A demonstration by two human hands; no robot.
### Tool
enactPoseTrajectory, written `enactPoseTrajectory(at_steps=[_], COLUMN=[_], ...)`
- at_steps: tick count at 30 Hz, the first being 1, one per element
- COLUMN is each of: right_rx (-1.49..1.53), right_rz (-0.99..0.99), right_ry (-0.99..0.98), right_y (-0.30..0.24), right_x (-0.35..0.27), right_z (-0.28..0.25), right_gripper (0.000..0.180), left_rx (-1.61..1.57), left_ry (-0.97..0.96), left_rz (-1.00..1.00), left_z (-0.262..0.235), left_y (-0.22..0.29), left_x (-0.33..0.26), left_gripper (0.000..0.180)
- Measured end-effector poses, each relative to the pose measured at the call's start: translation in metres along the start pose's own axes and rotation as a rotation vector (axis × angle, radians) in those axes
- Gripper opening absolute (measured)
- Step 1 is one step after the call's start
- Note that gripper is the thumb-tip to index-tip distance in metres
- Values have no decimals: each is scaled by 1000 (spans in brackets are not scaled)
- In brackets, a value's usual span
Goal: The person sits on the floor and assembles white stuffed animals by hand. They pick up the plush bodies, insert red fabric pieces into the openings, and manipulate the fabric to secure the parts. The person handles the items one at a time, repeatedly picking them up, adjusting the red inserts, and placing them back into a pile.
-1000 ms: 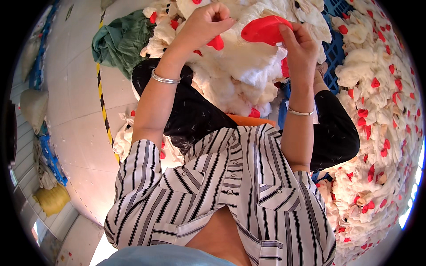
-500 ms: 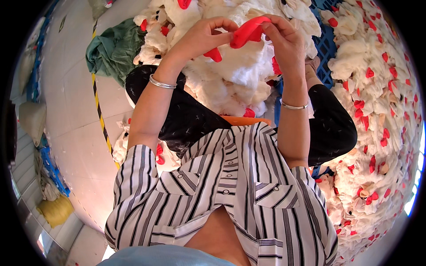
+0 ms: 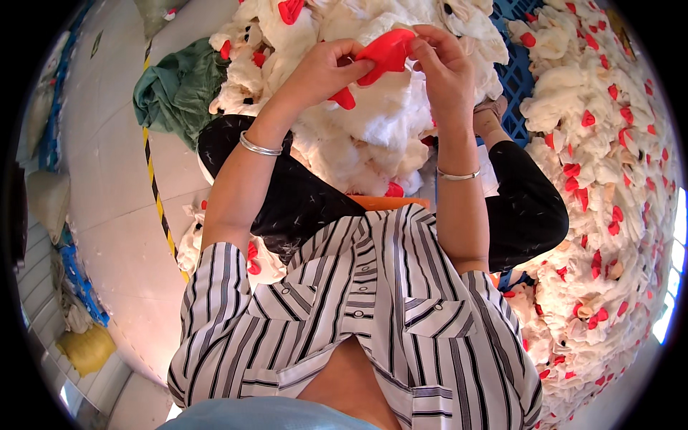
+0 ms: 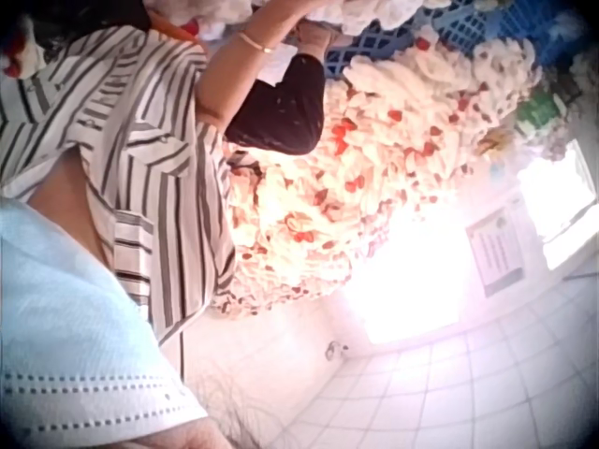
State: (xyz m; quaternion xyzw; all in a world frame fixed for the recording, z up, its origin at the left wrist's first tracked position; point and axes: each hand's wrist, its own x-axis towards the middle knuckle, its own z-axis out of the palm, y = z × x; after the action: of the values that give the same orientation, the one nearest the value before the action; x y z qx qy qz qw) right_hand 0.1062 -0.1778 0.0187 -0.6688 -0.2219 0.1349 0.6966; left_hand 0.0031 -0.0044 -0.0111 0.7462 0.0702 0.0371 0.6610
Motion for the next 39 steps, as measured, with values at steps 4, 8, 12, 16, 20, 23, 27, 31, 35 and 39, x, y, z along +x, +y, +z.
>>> enactPoseTrajectory(at_steps=[4, 8, 12, 16, 20, 23, 27, 31, 35, 39], right_rx=[-48, -112, 49, -15, -71, -58, -62, -351, -334, -130], right_rz=[11, 51, 56, 62, 87, 136, 94, -13, 43, 60], right_ry=[66, -177, -147, -117, -105, -99, -137, -194, -168, -194], right_y=[7, 22, 16, 20, 23, 16, 22, 22, 24, 33], right_x=[-7, -23, -28, -25, -26, -27, -25, -23, -27, -23], right_z=[3, 21, 36, 32, 28, 27, 28, 23, 28, 27], right_gripper=[18, 29, 32, 28, 24, 24, 21, 25, 30, 27], left_rx=[-2, -42, -40, -16, -3, 85, 75, 89, 198, 292], left_ry=[160, 134, 9, -88, -126, -120, -90, -32, 10, 41], left_rz=[43, 67, 122, 156, 178, 173, 143, 91, 163, 211], left_z=[-2, 0, 4, 2, 5, 2, -1, -2, 3, 3], left_y=[-6, -13, -13, -9, -6, -6, -8, -2, 2, 1], left_x=[1, 5, 3, -2, -5, -6, -5, -6, -8, -7], left_gripper=[26, 25, 24, 23, 18, 20, 23, 23, 24, 24])
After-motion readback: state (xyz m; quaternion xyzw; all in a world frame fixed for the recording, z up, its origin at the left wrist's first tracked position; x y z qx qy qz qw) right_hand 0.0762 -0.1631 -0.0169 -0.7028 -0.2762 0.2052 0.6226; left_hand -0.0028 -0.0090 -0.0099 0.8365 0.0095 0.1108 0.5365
